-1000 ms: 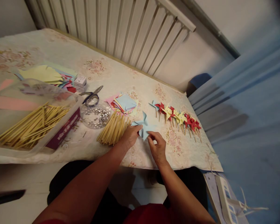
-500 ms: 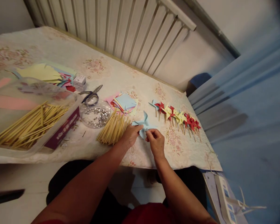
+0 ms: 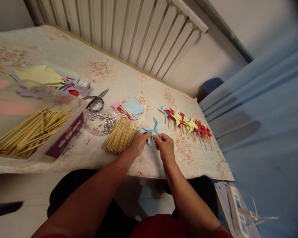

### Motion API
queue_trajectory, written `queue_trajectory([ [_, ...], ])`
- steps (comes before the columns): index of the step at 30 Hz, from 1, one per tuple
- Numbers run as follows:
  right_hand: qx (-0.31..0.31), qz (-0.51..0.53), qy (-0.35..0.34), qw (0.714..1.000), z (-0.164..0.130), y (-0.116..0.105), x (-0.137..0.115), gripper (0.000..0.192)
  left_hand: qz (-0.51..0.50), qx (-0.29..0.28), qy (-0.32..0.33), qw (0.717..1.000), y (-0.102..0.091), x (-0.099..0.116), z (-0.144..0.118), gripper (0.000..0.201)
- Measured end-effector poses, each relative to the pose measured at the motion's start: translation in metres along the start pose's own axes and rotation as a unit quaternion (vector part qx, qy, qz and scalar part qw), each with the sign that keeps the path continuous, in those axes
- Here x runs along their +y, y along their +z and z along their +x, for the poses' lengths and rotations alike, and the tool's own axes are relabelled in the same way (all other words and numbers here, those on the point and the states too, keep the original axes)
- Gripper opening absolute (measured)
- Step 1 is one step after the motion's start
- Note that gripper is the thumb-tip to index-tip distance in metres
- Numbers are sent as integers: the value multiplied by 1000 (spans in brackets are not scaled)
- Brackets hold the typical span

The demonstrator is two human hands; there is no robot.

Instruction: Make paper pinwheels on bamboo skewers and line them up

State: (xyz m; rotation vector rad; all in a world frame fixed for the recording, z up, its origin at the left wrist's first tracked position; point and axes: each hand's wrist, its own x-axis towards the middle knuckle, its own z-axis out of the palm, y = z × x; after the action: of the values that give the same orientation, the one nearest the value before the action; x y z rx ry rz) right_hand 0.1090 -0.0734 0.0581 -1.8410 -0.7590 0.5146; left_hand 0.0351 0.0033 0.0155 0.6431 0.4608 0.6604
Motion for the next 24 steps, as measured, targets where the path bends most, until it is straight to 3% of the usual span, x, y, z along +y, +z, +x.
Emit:
queue_trajectory([
  [3,6,6,8,1000,2,0,1,22,13,2,43,999,3,3,-2,14],
  [24,-17,-3,37,999,15,-3,12,24,18,-18,53,998,2,0,-2,16],
])
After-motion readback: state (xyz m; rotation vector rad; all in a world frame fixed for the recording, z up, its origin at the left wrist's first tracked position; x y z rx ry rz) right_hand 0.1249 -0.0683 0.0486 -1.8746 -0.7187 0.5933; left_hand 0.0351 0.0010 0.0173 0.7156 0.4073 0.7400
